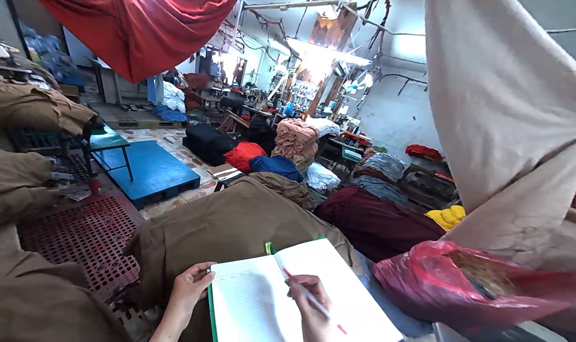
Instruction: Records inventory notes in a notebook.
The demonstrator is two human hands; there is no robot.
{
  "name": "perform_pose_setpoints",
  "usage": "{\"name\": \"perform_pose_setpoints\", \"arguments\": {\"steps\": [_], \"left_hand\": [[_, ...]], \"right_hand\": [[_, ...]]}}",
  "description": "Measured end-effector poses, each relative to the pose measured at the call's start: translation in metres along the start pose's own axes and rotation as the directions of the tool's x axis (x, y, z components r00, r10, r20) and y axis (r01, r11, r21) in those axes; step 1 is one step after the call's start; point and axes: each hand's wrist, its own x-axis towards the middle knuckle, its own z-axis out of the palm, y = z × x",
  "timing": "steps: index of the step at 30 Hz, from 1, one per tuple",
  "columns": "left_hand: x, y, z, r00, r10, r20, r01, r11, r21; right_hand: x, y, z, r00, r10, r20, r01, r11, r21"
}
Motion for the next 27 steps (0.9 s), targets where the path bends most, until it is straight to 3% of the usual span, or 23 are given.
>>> {"name": "perform_pose_setpoints", "arguments": {"steps": [4,7,27], "left_hand": [[0.001,0.000,-0.001,1.000,-0.010,0.000,0.010,1.000,0.002],[0.000,0.002,0.000,1.000,-0.002,0.009,0.002,1.000,0.009],[0.000,0.002,-0.001,1.000,-0.010,0.025,0.010,1.000,-0.020]], "right_hand": [[-0.022,0.004,0.064,0.983,0.123,0.133,-0.119,0.992,-0.038],[-0.031,0.016,0.090,0.977,0.154,0.150,-0.143,0.986,-0.081],[-0.039,0.028,0.096,0.954,0.213,0.210,-0.126,0.922,-0.366]]}}
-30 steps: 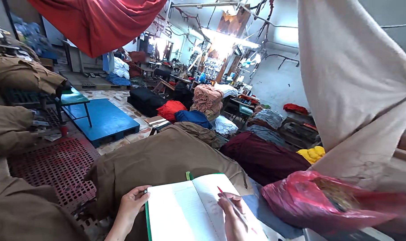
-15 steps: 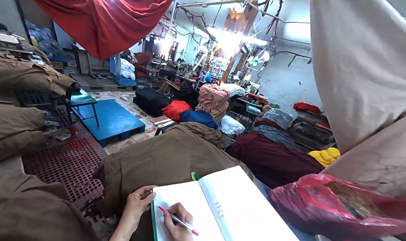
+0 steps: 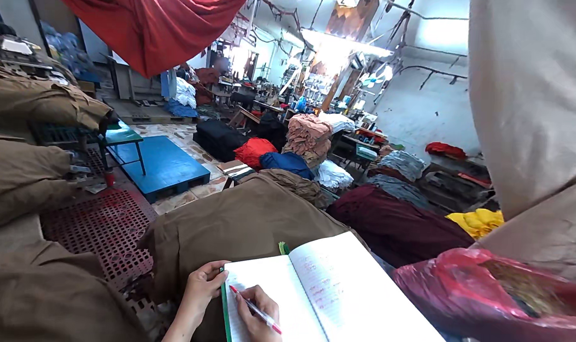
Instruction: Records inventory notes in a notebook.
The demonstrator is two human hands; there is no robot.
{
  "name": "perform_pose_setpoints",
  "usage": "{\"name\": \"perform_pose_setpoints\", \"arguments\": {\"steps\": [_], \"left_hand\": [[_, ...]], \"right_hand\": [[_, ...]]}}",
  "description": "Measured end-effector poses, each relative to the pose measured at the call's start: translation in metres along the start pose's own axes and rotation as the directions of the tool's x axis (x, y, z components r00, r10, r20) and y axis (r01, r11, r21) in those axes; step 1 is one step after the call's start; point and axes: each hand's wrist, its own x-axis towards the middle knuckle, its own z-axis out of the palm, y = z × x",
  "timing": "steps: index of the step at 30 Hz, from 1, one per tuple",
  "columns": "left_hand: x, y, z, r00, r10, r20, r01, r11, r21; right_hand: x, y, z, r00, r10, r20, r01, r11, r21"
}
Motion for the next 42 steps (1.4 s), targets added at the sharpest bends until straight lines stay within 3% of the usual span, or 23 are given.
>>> {"name": "perform_pose_setpoints", "arguments": {"steps": [19,26,42], "left_hand": [[0.000,0.002,-0.001,1.000,0.001,0.016,-0.001,1.000,0.012],[0.000,0.003,0.000,1.000,-0.004,0.013,0.004,1.000,0.021],[-0.001,0.004,0.001,1.000,-0.008,0.003,0.008,1.000,0.016]], "right_hand": [[0.000,-0.005,0.001,0.998,0.037,-0.041,-0.033,0.994,0.101],[-0.001,-0.039,0.002,0.980,0.198,-0.039,-0.196,0.980,0.037],[-0.001,-0.040,0.003,0.979,0.163,-0.118,-0.163,0.987,0.015]]}}
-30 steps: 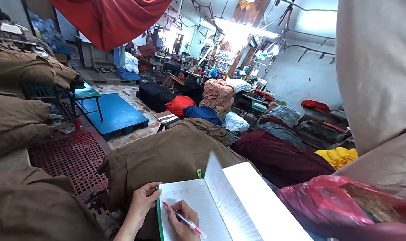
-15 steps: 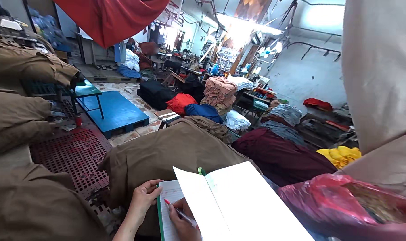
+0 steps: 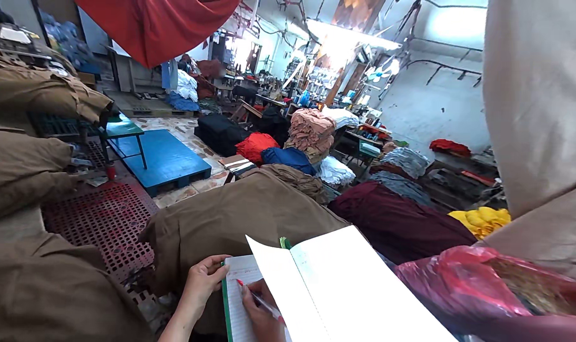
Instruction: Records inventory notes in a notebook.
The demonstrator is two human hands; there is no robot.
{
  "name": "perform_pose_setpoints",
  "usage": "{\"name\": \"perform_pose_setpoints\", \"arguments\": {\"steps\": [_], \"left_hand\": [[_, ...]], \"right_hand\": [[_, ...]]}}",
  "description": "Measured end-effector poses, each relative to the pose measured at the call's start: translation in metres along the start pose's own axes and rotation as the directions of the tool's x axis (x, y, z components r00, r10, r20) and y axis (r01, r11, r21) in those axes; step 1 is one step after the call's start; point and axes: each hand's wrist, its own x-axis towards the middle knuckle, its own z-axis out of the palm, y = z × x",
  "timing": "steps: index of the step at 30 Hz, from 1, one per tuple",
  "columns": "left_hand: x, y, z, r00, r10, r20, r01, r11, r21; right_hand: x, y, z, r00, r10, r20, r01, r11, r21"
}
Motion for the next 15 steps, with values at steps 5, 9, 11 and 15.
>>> {"name": "perform_pose_setpoints", "arguments": {"steps": [5,9,11,15], "left_hand": [[0.001,-0.001,-0.001,1.000,0.002,0.008,-0.002,1.000,-0.006],[0.000,0.000,0.000,1.000,-0.003,0.011,0.003,1.000,-0.003],[0.000,0.000,0.000,1.000,-0.002,0.009,0.002,1.000,-0.007],[0.001,-0.001,-0.001,1.000,0.010,0.014,-0.010,1.000,0.025]], "right_hand": [[0.000,0.002,0.000,1.000,-0.007,0.031,0.007,1.000,0.003],[-0.002,-0.001,-0.001,1.000,-0.014,0.006,0.014,0.999,-0.051],[-0.001,0.004,0.001,0.999,-0.044,-0.033,0.044,0.999,-0.004],[0.003,0.007,0.000,0.999,-0.037,-0.034,0.038,0.999,0.021]]}}
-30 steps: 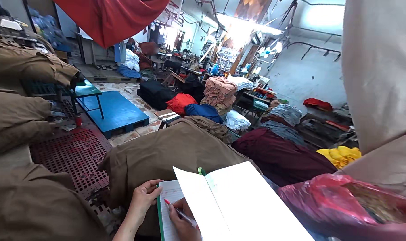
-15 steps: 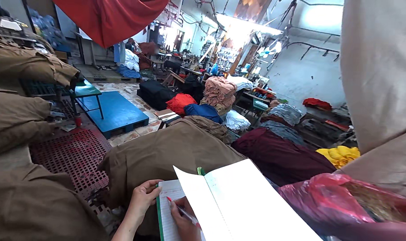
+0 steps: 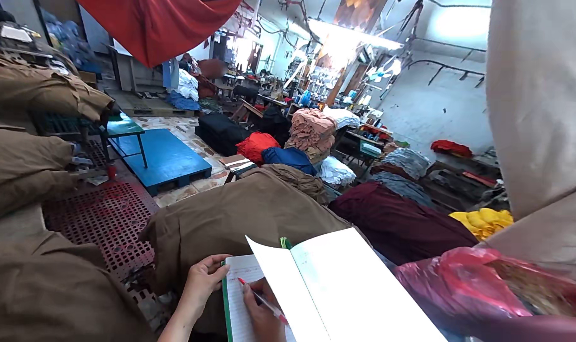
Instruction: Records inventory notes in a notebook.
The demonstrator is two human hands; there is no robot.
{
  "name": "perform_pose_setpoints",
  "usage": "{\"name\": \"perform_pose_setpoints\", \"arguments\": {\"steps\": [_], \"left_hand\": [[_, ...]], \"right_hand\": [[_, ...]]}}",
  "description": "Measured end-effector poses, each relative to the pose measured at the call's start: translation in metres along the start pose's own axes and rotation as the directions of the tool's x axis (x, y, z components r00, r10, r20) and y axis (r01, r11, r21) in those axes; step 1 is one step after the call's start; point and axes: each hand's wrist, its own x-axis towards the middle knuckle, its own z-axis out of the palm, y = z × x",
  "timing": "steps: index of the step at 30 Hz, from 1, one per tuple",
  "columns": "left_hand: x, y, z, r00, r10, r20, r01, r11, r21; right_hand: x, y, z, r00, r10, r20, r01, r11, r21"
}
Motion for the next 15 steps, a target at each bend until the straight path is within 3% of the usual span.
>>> {"name": "perform_pose_setpoints", "arguments": {"steps": [3,10,15], "left_hand": [[0.000,0.000,0.000,1.000,-0.005,-0.001,0.005,1.000,-0.011],[-0.001,0.001,0.000,1.000,-0.015,-0.004,0.015,1.000,-0.020],[0.000,-0.002,-0.001,1.000,0.003,-0.006,-0.003,1.000,-0.018]], "right_hand": [[-0.003,-0.013,-0.002,0.996,0.078,0.043,-0.076,0.996,-0.053],[-0.005,-0.001,-0.001,0.999,0.006,-0.032,-0.005,0.999,0.035],[-0.006,-0.008,0.002,0.999,0.012,-0.045,-0.019,0.989,-0.145]]}}
